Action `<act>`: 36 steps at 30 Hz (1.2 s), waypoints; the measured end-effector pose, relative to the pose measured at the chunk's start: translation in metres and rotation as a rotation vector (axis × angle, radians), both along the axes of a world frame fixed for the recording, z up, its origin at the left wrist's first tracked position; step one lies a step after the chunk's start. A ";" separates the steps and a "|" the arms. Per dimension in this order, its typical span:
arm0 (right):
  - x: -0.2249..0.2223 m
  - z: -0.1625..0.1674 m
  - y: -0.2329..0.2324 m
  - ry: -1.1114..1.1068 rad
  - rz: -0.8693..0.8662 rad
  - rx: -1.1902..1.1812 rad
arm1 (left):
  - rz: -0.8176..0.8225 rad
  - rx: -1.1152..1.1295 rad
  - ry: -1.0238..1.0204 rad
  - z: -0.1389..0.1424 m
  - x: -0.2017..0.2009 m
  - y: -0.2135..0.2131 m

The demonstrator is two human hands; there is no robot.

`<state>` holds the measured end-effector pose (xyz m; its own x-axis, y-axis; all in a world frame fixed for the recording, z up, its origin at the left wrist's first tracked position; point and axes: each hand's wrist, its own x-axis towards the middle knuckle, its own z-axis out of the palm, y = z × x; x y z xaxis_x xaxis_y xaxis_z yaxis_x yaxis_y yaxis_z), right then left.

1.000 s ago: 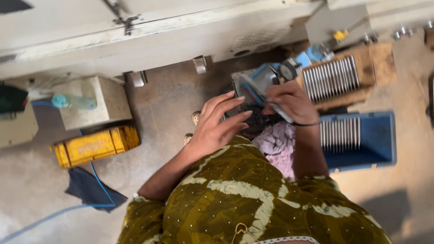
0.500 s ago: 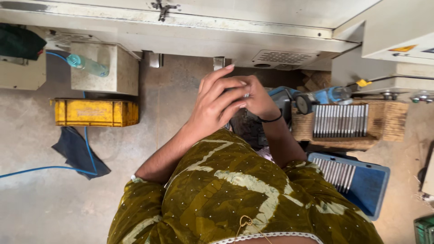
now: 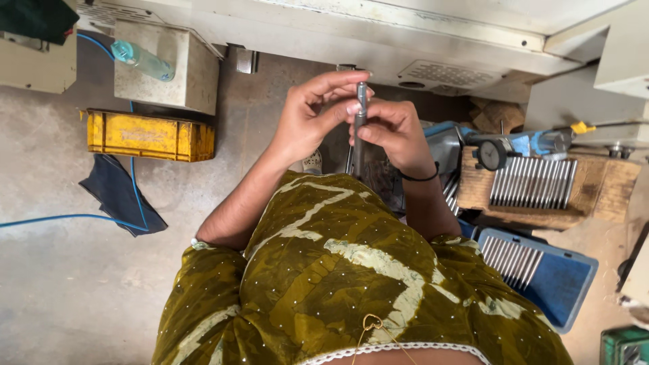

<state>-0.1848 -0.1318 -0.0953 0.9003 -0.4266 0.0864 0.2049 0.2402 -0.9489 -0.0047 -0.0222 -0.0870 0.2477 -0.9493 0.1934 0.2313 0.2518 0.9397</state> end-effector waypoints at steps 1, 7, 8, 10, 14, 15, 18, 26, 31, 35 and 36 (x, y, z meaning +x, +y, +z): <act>0.003 0.000 0.001 -0.003 0.016 0.060 | -0.023 -0.013 -0.007 0.001 0.005 0.003; 0.023 -0.009 0.006 0.010 0.157 0.236 | 0.116 -0.109 -0.172 -0.002 0.026 0.026; 0.026 -0.011 0.007 0.029 0.168 0.225 | 0.144 -0.089 -0.160 -0.003 0.027 0.029; 0.031 -0.013 0.010 0.026 0.209 0.181 | 0.196 -0.056 -0.140 -0.007 0.028 0.033; 0.041 -0.011 0.013 -0.037 0.309 0.253 | 0.246 -0.061 -0.105 -0.012 0.028 0.036; 0.042 -0.009 0.013 -0.056 0.346 0.284 | 0.254 -0.072 -0.097 -0.014 0.027 0.037; 0.047 -0.010 0.012 -0.111 0.448 0.377 | 0.243 -0.129 -0.079 -0.018 0.027 0.039; 0.053 -0.045 0.010 -0.193 0.476 0.305 | 0.174 -0.178 -0.307 -0.019 0.023 0.050; 0.041 -0.045 -0.018 -0.086 0.590 -0.262 | 0.255 -0.293 -0.631 -0.012 0.007 0.064; 0.036 -0.030 -0.020 -0.109 0.569 -0.374 | 0.282 -0.313 -0.671 -0.004 0.002 0.074; 0.037 -0.027 -0.018 -0.094 0.566 -0.377 | 0.280 -0.300 -0.685 -0.002 0.002 0.075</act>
<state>-0.1478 -0.1502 -0.1222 0.9571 0.1819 0.2256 0.2309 -0.0083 -0.9730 -0.0030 0.0526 -0.0893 0.2029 -0.7526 0.6264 -0.4821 0.4800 0.7329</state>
